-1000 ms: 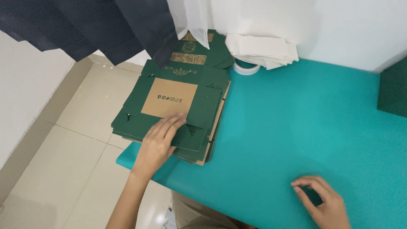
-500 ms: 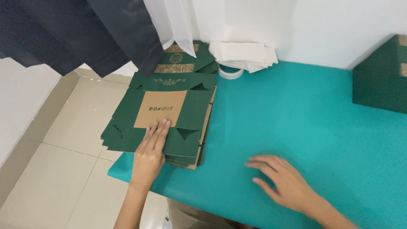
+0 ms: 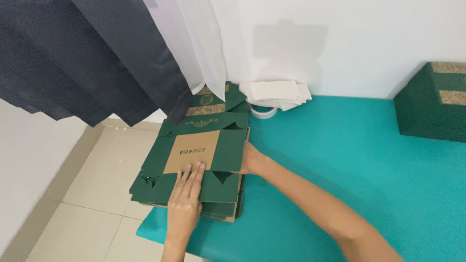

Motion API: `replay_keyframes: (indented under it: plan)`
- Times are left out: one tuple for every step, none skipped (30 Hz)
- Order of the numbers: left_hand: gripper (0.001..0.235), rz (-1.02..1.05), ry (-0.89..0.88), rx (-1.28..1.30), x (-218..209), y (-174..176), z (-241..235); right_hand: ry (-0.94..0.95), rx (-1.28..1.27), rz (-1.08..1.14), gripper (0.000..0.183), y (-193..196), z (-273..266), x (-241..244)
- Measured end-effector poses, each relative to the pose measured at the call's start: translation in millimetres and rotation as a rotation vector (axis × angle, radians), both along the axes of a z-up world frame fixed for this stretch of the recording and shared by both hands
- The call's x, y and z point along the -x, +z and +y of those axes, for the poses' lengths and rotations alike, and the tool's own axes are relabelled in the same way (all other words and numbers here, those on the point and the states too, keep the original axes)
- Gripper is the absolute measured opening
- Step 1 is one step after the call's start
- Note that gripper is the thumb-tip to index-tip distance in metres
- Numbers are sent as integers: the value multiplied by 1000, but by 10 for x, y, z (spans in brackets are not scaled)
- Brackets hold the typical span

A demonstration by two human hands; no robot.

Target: The person assembles a green cardboard box from a flat pre-cut sheet. They fold the side flaps and tuck the tabs into slots to form the box, then close the lid. The finished box is placed on the table.

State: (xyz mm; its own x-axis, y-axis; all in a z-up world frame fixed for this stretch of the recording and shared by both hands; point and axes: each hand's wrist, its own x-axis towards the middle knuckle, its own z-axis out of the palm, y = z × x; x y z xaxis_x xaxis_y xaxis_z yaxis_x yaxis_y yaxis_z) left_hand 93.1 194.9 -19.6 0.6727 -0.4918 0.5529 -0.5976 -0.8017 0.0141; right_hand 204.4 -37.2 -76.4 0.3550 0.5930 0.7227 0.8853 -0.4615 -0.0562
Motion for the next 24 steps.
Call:
replay_keyframes:
  plan:
    - [95, -11, -1, 1, 5, -8, -1, -7, 9, -13, 18, 45, 8, -65]
    - [97, -15, 7, -16, 18, -10, 5, -14, 16, -21, 19, 80, 24, -117]
    - [100, -19, 15, -34, 29, -15, 11, -20, 23, -30, 20, 107, 37, -167]
    - [100, -24, 15, -37, 46, -25, 12, -26, 28, -37, 21, 129, 57, -203]
    - [78, -53, 25, -56, 63, -39, 13, -32, 33, -43, 22, 146, 77, -239]
    - [56, -78, 36, -74, 94, -57, 13, -36, 40, -46, 23, 156, 98, -261]
    - [56, -79, 38, -76, 117, -47, 20, -40, 46, -49, 24, 162, 117, -284]
    - [51, -110, 63, -118, 160, -49, 20, -43, 55, -48, 25, 154, 130, -286]
    - [48, -140, 88, -161, 203, -54, 21, -45, 63, -46, 26, 143, 143, -289]
    - [48, -133, 88, -158, 257, -24, 12, -51, 75, -41, 27, 120, 135, -277]
    - [46, -164, 85, -184, 315, 6, 1, -56, 87, -36, 28, 96, 124, -262]
    - [45, -194, 78, -207, 377, 34, -19, -64, 101, -31, 29, 73, 98, -234]
    - [45, -187, 75, -202, 423, 37, -36, -72, 115, -25, 30, 41, 66, -213]
    - [46, -202, 64, -231, 463, 46, -52, -85, 126, -16, 31, 5, 27, -185]
    - [46, -218, 52, -259, 506, 57, -77, -98, 137, -8, 32, -30, -22, -153]
    - [46, -214, 38, -257, 560, 77, -115, -117, 148, -2, 33, -27, -89, -89]
    - [45, -228, 30, -247, 616, 98, -157, -136, 158, 3, 34, -22, -160, -21]
    - [43, -240, 14, -236, 657, 121, -197, -163, 168, 11, 35, -18, -242, 52]
    - [43, -236, -8, -232, 696, 175, -241, -190, 179, 19, 36, -24, -330, 123]
    - [39, -259, -32, -211, 745, 225, -295, -217, 191, 28, 37, -34, -430, 208]
    - [37, -282, -56, -188, 795, 271, -353, -244, 202, 37, 38, -45, -534, 297]
    - [37, -275, -75, -184, 846, 291, -413, -267, 214, 47, 40, -67, -639, 395]
    - [36, -289, -88, -199, 892, 311, -469, -290, 225, 57, 41, -88, -739, 491]
    - [35, -300, -97, -212, 943, 333, -513, -309, 239, 69, 42, -107, -823, 585]
